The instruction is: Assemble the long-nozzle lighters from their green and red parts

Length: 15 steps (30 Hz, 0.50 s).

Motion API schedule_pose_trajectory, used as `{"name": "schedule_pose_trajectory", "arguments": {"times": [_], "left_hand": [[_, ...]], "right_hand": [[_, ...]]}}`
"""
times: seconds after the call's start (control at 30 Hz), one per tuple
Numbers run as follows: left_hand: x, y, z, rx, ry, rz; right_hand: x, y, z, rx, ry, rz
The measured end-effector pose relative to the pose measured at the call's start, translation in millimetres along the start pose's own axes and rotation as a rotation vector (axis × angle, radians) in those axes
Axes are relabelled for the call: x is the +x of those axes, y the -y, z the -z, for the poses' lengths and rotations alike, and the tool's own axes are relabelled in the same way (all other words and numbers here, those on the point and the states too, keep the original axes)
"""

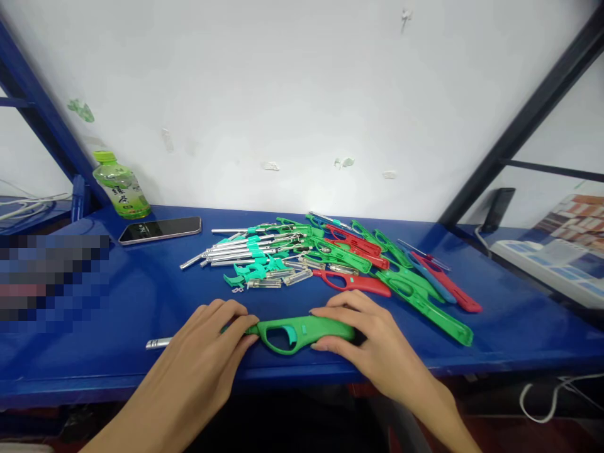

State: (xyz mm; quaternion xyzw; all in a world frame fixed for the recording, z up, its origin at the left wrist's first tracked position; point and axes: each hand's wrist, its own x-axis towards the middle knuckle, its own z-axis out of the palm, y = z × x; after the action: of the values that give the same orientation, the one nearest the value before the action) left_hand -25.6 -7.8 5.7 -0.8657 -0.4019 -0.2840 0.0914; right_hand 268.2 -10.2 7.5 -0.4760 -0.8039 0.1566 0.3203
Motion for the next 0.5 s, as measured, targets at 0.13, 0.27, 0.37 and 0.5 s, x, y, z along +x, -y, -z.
{"name": "schedule_pose_trajectory", "arguments": {"times": [0.13,0.27,0.37,0.5], "left_hand": [[3.9,-3.6,-0.2,-0.01,-0.069,-0.021],[4.7,-6.2,-0.2,-0.015,-0.111,-0.042],[4.3,-4.9,-0.6,-0.011,-0.103,-0.041],[3.3,1.1,-2.7,0.003,-0.082,-0.029]], "right_hand": [[-2.0,1.8,4.2,0.107,-0.039,-0.031],[-3.0,1.8,6.3,0.16,-0.002,-0.08],[-3.6,1.6,5.6,0.166,0.001,-0.1],[-4.1,0.7,3.9,0.169,-0.02,-0.067]]}}
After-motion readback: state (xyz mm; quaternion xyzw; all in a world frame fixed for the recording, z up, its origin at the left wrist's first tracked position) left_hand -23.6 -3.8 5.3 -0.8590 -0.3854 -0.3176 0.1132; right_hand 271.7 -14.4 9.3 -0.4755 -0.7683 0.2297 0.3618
